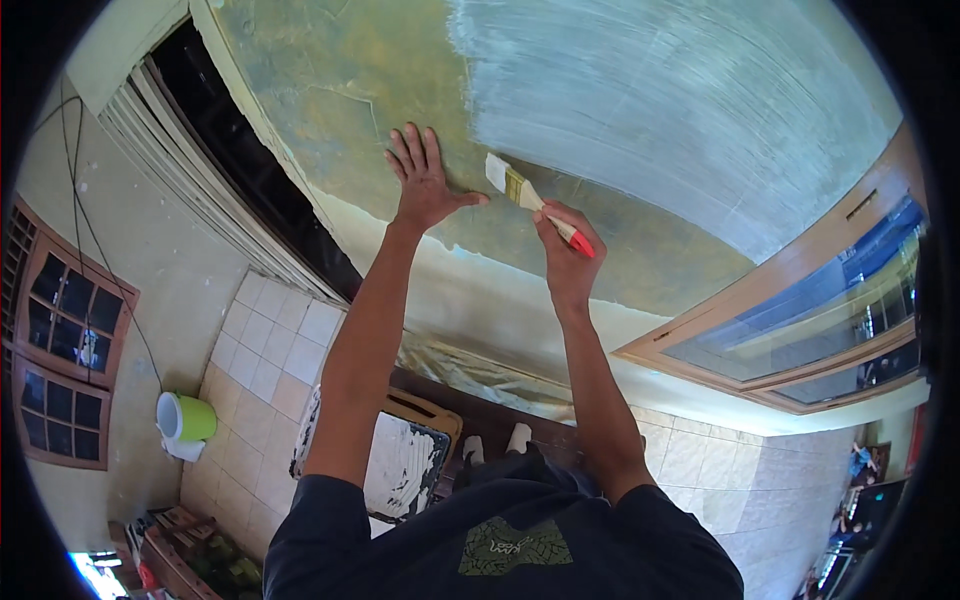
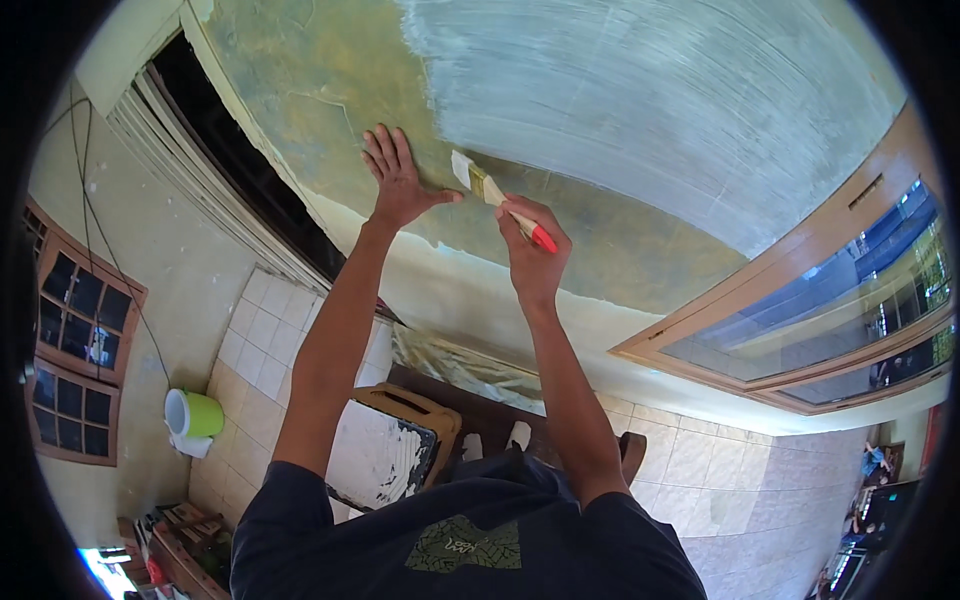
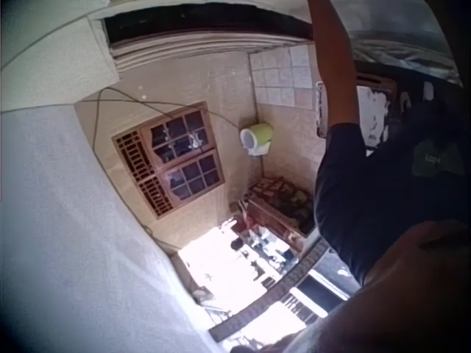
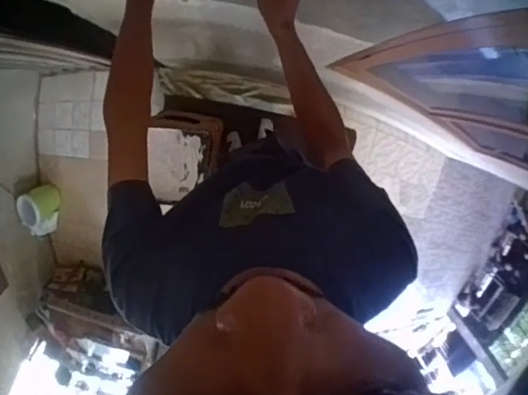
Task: Painting a wall with a brush and white paint.
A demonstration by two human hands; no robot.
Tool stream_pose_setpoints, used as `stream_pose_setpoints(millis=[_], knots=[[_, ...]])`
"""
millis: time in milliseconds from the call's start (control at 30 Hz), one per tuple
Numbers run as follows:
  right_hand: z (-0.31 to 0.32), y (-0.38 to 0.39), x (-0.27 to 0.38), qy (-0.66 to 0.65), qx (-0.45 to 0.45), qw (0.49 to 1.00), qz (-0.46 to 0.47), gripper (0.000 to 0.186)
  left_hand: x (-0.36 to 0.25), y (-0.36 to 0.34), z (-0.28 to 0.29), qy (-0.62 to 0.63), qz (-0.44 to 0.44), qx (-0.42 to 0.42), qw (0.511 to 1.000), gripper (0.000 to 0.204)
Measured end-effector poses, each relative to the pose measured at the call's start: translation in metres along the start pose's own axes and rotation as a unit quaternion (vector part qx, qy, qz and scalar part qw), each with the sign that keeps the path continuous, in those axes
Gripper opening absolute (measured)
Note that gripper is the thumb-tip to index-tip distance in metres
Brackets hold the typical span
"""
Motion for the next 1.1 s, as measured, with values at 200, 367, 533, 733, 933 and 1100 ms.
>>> stream_pose_setpoints(millis=[200, 367, 533, 733, 933, 1100], knots=[[-0.028, -0.002, -0.021, -0.004, -0.025, 1.0, 0.003, 0.014, 0.014, -0.002, -0.001, -0.015, -0.01, 0.012, 1.0, 0.154], [-0.024, -0.001, -0.024, -0.018, -0.05, 0.998, 0.016, 0.013, 0.018, 0.001, -0.003, -0.026, 0.003, 0.021, 0.999, 0.153], [-0.014, 0.001, -0.022, -0.017, -0.072, 0.997, -0.017, 0.012, 0.007, 0.003, 0.005, -0.022, -0.033, -0.019, 0.999, 0.145], [-0.006, 0.007, -0.013, 0.014, -0.093, 0.995, 0.015, 0.012, 0.006, -0.004, 0.032, -0.02, -0.119, -0.094, 0.988, 0.098], [0.0, 0.005, -0.011, 0.025, -0.102, 0.994, 0.011, 0.011, 0.006, -0.04, 0.036, -0.007, -0.135, -0.207, 0.969, 0.066], [0.018, 0.005, -0.015, 0.047, -0.107, 0.993, 0.016, 0.011, 0.012, -0.039, 0.023, -0.007, -0.128, -0.261, 0.957, 0.063]])
Point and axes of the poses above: each hand's wrist, its own y-axis away from the middle knuckle, its own z-axis out of the back of the hand, x = y × z, the point moved 6 cm from there along -y, towards the middle knuckle, and after that the axes turned 3 degrees about z, right-handed, at the moved point
